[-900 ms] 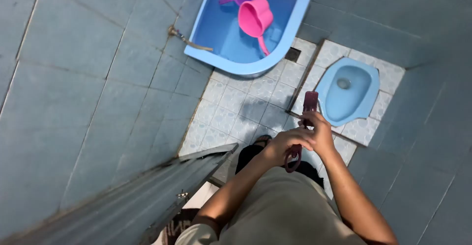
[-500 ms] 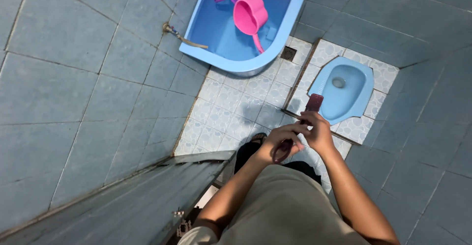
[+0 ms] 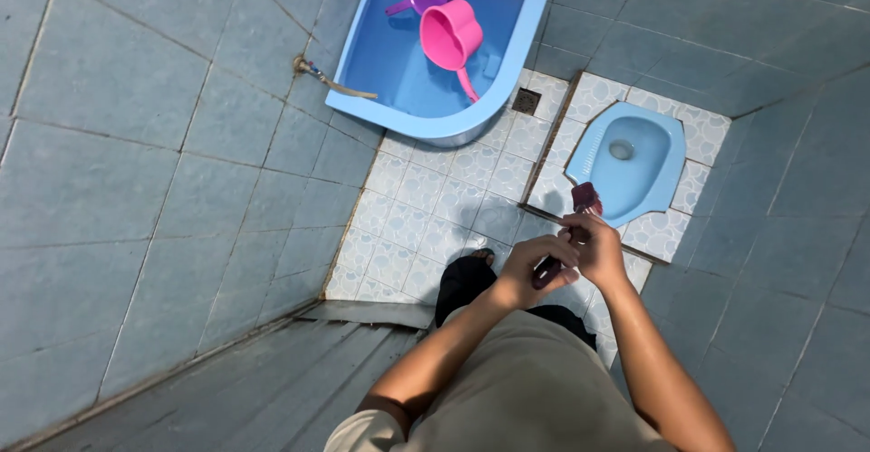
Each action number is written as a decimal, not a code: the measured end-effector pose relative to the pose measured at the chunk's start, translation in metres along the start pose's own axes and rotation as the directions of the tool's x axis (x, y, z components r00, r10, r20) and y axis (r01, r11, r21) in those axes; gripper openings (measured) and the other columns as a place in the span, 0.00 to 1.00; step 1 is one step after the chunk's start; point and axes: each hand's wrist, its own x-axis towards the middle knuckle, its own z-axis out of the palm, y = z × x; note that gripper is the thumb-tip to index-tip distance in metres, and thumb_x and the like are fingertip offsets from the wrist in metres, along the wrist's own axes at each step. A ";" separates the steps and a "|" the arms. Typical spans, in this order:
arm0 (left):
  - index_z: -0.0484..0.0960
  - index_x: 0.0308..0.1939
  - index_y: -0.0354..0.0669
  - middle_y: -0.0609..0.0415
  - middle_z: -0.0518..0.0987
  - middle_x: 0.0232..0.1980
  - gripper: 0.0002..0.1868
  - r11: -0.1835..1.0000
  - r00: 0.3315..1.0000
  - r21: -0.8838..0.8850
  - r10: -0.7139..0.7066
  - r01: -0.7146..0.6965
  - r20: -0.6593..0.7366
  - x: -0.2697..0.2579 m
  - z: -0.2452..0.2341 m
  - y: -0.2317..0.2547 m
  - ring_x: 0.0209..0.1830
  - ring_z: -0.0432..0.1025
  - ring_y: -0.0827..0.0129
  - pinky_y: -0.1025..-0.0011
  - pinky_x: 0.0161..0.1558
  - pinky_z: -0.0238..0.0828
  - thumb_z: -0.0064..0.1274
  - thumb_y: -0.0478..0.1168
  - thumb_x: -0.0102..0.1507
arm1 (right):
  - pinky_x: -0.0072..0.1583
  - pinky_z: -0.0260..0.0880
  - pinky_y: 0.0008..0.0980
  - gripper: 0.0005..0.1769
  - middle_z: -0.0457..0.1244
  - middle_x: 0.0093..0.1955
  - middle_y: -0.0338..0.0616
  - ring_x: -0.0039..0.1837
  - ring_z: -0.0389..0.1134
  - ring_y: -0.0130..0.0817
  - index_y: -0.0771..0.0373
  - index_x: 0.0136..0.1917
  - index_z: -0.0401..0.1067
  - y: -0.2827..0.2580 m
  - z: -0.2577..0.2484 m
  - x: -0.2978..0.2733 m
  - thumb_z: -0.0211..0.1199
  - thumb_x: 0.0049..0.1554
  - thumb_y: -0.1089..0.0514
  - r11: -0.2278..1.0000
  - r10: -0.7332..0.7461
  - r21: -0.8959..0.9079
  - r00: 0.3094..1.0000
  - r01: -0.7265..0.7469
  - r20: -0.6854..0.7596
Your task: The person uses a pink plastic scoop to pour water from a blue tub onto the tiled bathroom floor, then scrubs the wet area with a red-handled brush. They repeat the water-pouring and scrubbing cycle several times, focusing on the floor near the tub and a squat toilet.
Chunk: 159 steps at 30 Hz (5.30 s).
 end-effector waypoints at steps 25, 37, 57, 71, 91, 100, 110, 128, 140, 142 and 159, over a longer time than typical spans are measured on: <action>0.68 0.44 0.41 0.55 0.78 0.46 0.07 0.949 0.677 -0.308 -0.271 0.068 -0.685 0.007 -0.242 -0.122 0.45 0.72 0.76 0.75 0.50 0.69 0.51 0.32 0.67 | 0.50 0.69 0.27 0.14 0.69 0.42 0.41 0.45 0.69 0.25 0.69 0.57 0.77 -0.016 0.206 0.222 0.60 0.58 0.62 0.996 0.070 -0.066 0.993 -0.064 0.094; 0.70 0.41 0.40 0.58 0.71 0.38 0.09 0.957 0.654 -0.047 -0.230 0.285 -0.721 0.082 -0.319 -0.260 0.39 0.65 0.76 0.74 0.42 0.64 0.50 0.40 0.73 | 0.50 0.72 0.34 0.13 0.71 0.43 0.49 0.43 0.72 0.36 0.64 0.54 0.79 0.052 0.274 0.395 0.67 0.58 0.56 0.951 0.150 -0.262 0.985 -0.166 -0.081; 0.72 0.39 0.37 0.63 0.70 0.28 0.13 0.915 0.591 -0.150 -0.360 0.374 -0.722 0.107 -0.330 -0.358 0.29 0.61 0.85 0.80 0.30 0.57 0.51 0.42 0.73 | 0.51 0.73 0.41 0.18 0.72 0.40 0.49 0.45 0.76 0.44 0.57 0.47 0.82 0.099 0.317 0.531 0.74 0.51 0.44 0.726 0.510 -0.499 0.857 -0.473 -0.069; 0.71 0.38 0.37 0.60 0.72 0.34 0.12 0.955 0.593 -0.165 -0.282 0.245 -0.754 0.083 -0.350 -0.317 0.33 0.60 0.81 0.79 0.37 0.58 0.48 0.40 0.75 | 0.52 0.70 0.53 0.10 0.69 0.45 0.65 0.49 0.71 0.63 0.69 0.48 0.74 0.118 0.352 0.463 0.61 0.60 0.58 0.835 0.105 -0.550 0.987 -0.021 0.122; 0.73 0.39 0.35 0.59 0.69 0.33 0.17 0.973 0.382 -0.177 -0.221 0.148 -0.897 -0.091 -0.347 -0.133 0.30 0.61 0.78 0.77 0.35 0.58 0.47 0.47 0.74 | 0.27 0.53 0.26 0.05 0.60 0.28 0.35 0.25 0.56 0.21 0.66 0.46 0.73 -0.013 0.308 0.240 0.65 0.58 0.62 0.919 0.345 0.057 0.867 -0.389 0.358; 0.81 0.40 0.36 0.49 0.80 0.46 0.09 0.904 0.251 0.081 -0.030 0.420 -0.968 -0.187 -0.304 -0.082 0.46 0.73 0.64 0.70 0.50 0.70 0.54 0.39 0.70 | 0.26 0.55 0.28 0.06 0.60 0.26 0.38 0.22 0.57 0.24 0.66 0.46 0.73 0.000 0.316 0.134 0.66 0.54 0.63 0.919 0.371 -0.098 0.752 -0.382 0.545; 0.78 0.38 0.35 0.49 0.80 0.41 0.04 0.777 0.129 0.314 0.293 0.545 -0.947 -0.242 -0.246 -0.050 0.45 0.73 0.57 0.62 0.53 0.68 0.57 0.32 0.66 | 0.27 0.59 0.32 0.13 0.63 0.29 0.41 0.25 0.61 0.28 0.67 0.45 0.74 0.039 0.342 0.061 0.58 0.60 0.54 0.861 0.509 -0.359 0.623 -0.360 0.594; 0.79 0.38 0.36 0.49 0.79 0.41 0.05 0.826 -0.007 0.170 0.207 0.538 -0.978 -0.297 -0.229 -0.045 0.47 0.72 0.58 0.63 0.53 0.68 0.56 0.34 0.68 | 0.54 0.70 0.48 0.21 0.69 0.45 0.64 0.51 0.72 0.59 0.71 0.51 0.76 0.047 0.378 0.003 0.65 0.57 0.48 0.826 0.236 -0.555 0.834 0.099 0.498; 0.79 0.40 0.35 0.49 0.79 0.44 0.04 0.863 0.176 0.195 0.126 0.465 -0.976 -0.270 -0.221 -0.059 0.49 0.72 0.58 0.64 0.54 0.69 0.56 0.34 0.67 | 0.57 0.69 0.48 0.15 0.70 0.46 0.63 0.52 0.71 0.59 0.71 0.47 0.76 0.048 0.342 0.005 0.63 0.55 0.55 0.774 0.379 -0.616 0.887 -0.146 0.266; 0.79 0.41 0.35 0.49 0.79 0.45 0.04 0.865 0.226 0.219 0.127 0.451 -0.966 -0.261 -0.220 -0.067 0.50 0.72 0.58 0.64 0.55 0.69 0.55 0.34 0.67 | 0.57 0.70 0.47 0.14 0.70 0.46 0.63 0.52 0.72 0.58 0.71 0.47 0.76 0.055 0.330 0.007 0.63 0.55 0.55 0.772 0.404 -0.604 0.887 -0.200 0.223; 0.79 0.41 0.37 0.50 0.80 0.44 0.04 0.903 0.463 0.242 0.056 0.354 -0.885 -0.171 -0.199 -0.104 0.49 0.73 0.59 0.64 0.56 0.69 0.56 0.34 0.69 | 0.32 0.62 0.35 0.21 0.68 0.37 0.52 0.30 0.63 0.33 0.82 0.48 0.73 0.073 0.230 0.040 0.56 0.63 0.56 0.678 0.725 0.005 0.670 -0.735 0.157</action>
